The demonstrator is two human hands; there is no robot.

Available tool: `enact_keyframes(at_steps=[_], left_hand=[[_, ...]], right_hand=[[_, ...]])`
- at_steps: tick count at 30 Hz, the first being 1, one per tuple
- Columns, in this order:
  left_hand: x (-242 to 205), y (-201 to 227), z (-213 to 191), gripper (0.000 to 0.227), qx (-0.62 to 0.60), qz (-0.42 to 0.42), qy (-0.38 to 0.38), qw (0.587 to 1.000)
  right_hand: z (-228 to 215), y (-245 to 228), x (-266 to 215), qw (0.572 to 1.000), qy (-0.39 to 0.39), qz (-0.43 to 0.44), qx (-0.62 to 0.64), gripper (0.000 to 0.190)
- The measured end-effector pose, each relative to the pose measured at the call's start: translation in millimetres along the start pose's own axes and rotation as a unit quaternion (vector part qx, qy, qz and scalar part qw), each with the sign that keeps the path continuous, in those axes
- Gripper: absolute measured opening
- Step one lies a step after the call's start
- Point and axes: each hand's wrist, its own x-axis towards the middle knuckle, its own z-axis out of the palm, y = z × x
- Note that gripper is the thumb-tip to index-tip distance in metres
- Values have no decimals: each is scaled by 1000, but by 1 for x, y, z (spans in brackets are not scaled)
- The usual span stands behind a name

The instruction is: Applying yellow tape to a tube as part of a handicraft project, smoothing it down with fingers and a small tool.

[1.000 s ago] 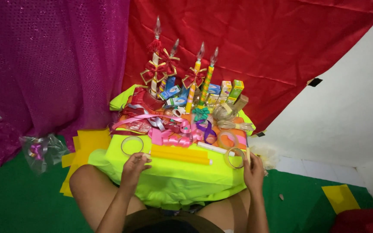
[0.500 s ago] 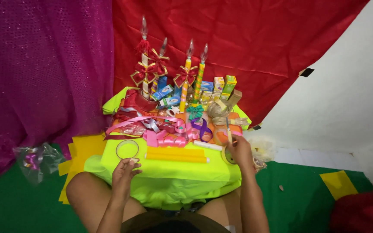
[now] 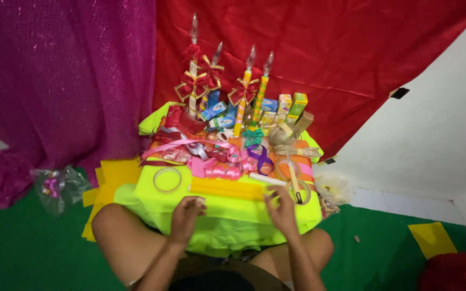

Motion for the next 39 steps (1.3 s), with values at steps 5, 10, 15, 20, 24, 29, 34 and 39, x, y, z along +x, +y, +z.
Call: enact_keyframes(at_steps=[5,10,15,20,24,29,34,39], left_hand=[[-21,9,41,20,-29,25,-35,999],[-38,24,63,26,16,-35,-47,998],[-40,9,62,28,-4,-25,-73,997],[-42,7,61,31,1,-18,-82,996],[-44,4,66,26,-56,-16,-91,994],[-42,-8,61,23,-84,-34,-137,986],[-39,-6,49,28,-45,-55,-193,979],[-16,26,39,27,275,26,-206,939]], right_hand=[[40,-73,-52,922,-142,174,315,27],[67,-94,-63,861,-58,220,454,28],[67,-104,-57,844,-57,231,481,21],[66,-103,-57,837,-45,223,497,15],[63,-100,-57,836,-40,228,498,14],[53,-85,-57,808,-66,228,540,11],[48,-60,-64,809,-69,239,532,12],[23,-47,-44,957,20,128,261,22]])
